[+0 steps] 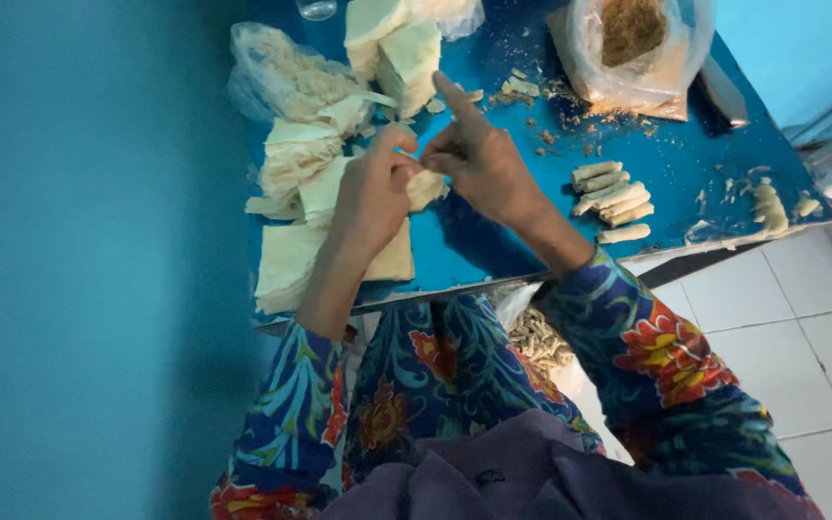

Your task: The person sits at a low blue table and rolls flat dried food sheets by hand into tight cylindrical pieces one at a time, placing each finished roll onto a growing pile of rolls on the table. They occasionally reach into a plastic bag of brown crumbs on the table and drop pieces into a bag below the table.

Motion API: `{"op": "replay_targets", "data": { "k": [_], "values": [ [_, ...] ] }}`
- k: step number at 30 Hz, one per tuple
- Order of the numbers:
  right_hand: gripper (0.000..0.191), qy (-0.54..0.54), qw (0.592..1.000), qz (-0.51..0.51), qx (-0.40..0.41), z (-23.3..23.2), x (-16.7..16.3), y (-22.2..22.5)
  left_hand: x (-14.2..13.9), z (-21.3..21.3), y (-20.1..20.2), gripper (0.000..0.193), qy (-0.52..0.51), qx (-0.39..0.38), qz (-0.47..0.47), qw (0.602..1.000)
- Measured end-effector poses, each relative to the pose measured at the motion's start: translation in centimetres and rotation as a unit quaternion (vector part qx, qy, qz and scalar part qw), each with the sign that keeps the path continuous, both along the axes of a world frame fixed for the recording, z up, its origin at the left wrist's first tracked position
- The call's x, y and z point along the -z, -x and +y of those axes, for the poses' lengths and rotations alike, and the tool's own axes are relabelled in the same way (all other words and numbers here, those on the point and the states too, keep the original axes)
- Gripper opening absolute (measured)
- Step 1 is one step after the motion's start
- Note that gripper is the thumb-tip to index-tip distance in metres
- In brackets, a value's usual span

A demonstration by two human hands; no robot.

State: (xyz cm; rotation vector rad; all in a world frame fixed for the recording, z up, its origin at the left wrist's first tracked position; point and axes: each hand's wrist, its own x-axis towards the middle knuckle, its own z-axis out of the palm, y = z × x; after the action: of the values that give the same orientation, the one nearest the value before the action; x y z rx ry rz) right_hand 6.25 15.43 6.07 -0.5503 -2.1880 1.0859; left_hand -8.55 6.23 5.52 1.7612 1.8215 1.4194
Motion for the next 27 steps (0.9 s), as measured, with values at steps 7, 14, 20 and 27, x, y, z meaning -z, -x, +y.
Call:
{"op": "replay_targets", "data": {
  "k": [7, 14, 20, 27],
  "values": [
    [0.078, 0.077, 0.996, 0.045, -0.014, 0.9, -0.2, -1.2, 0.3, -0.4, -0.8, 0.030, 0.021, -0.024, 0.092, 0.995],
    [0.078, -0.092, 0.994, -0.054, -0.029, -0.4, -0.4, -1.0, 0.1, -0.7, -1.2, 0.027, 0.005, -0.034, 0.127, 0.991],
    [0.081, 0.225, 0.971, 0.072, 0.048, 2.4, -1.3, -0.8, 0.1, -0.7, -1.2, 0.042, 0.001, -0.024, 0.139, 0.990],
    [0.063, 0.154, 0.968, 0.192, 0.057, 4.4, -3.3, -6.6, 0.9, -0.4, -1.3, 0.040, 0.037, -0.077, 0.218, 0.972]
  ]
}}
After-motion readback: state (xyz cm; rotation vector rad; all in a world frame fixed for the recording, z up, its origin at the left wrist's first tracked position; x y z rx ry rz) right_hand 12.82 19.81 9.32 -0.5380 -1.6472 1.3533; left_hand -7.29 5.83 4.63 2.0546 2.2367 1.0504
